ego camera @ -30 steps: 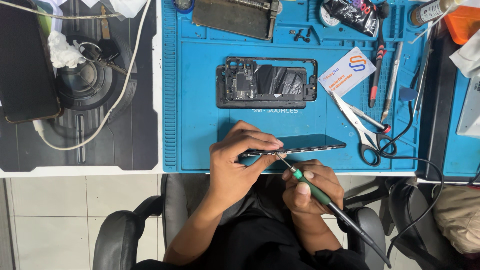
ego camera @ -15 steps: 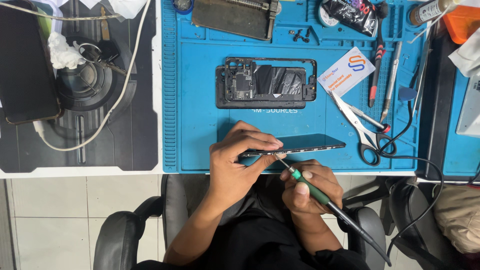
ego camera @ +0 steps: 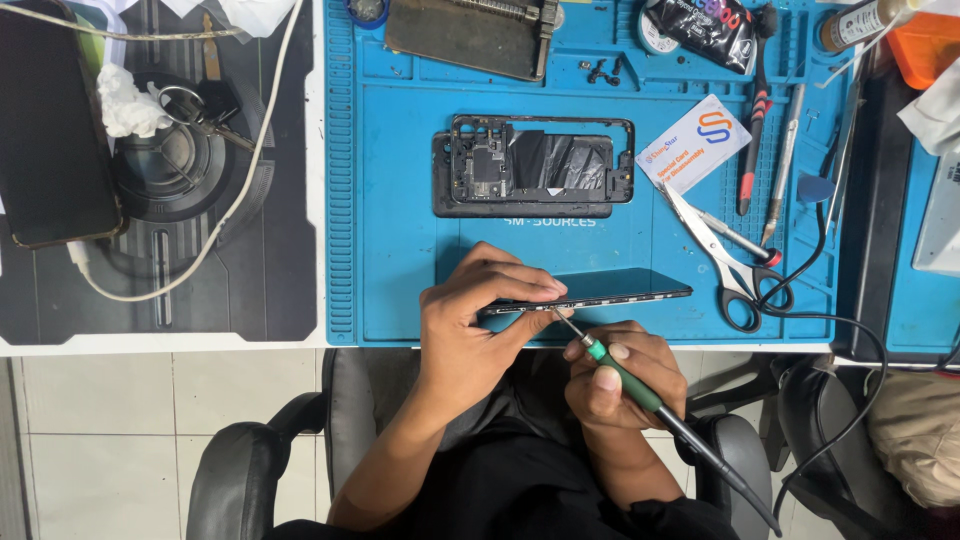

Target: The person holds a detached smartphone display and uses a soldering iron to solder the flex cable connector along its edge, steadying the panel with the other hand. They briefly reach across the cluttered workbench for supplies, apply liquid from a small bottle to the connector, and continue soldering the screen's contact points.

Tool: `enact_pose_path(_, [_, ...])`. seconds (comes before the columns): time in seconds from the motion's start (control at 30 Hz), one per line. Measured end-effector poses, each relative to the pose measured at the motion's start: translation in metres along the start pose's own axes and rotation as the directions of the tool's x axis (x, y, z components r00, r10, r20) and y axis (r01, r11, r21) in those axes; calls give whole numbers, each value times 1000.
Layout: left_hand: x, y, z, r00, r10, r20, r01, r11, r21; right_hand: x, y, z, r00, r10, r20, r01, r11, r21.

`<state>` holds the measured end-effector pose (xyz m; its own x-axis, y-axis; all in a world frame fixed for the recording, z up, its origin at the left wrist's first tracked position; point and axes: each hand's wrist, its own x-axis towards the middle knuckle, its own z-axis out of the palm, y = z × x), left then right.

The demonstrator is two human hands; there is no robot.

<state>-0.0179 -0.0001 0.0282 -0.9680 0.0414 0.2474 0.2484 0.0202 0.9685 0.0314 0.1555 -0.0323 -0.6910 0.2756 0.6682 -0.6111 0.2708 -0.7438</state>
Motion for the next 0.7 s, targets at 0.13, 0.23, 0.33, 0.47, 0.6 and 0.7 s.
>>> enact_pose_path(0.13, [-1,-1,0,1000,-4,2,4,1000,-1,0,-2,-1,1000,16,9,-16,1000,-2])
enact_pose_path(0.23, [0,-1,1,1000,-1,-2,1,1000,-1,0,-2,-1,1000,19,11,-19,1000,-5])
enact_pose_path(0.33, [0,-1,1,1000,5,0,-5,1000,0,0,-2,-1,1000,20,9,-20,1000,-4])
enact_pose_path(0.47, [-1,-1,0,1000,-3,-1,3,1000,-10,1,-3,0,1000,4,2,-4,1000,-5])
enact_pose_path(0.6, [0,-1,-1,1000,4,-1,-4,1000,-1,0,-3,0,1000,10,11,-10,1000,-5])
enact_pose_path(0.7, [0,0,-1,1000,3,0,-3,1000,-7,0,-4,-1,1000,10,16,-10,1000,-15])
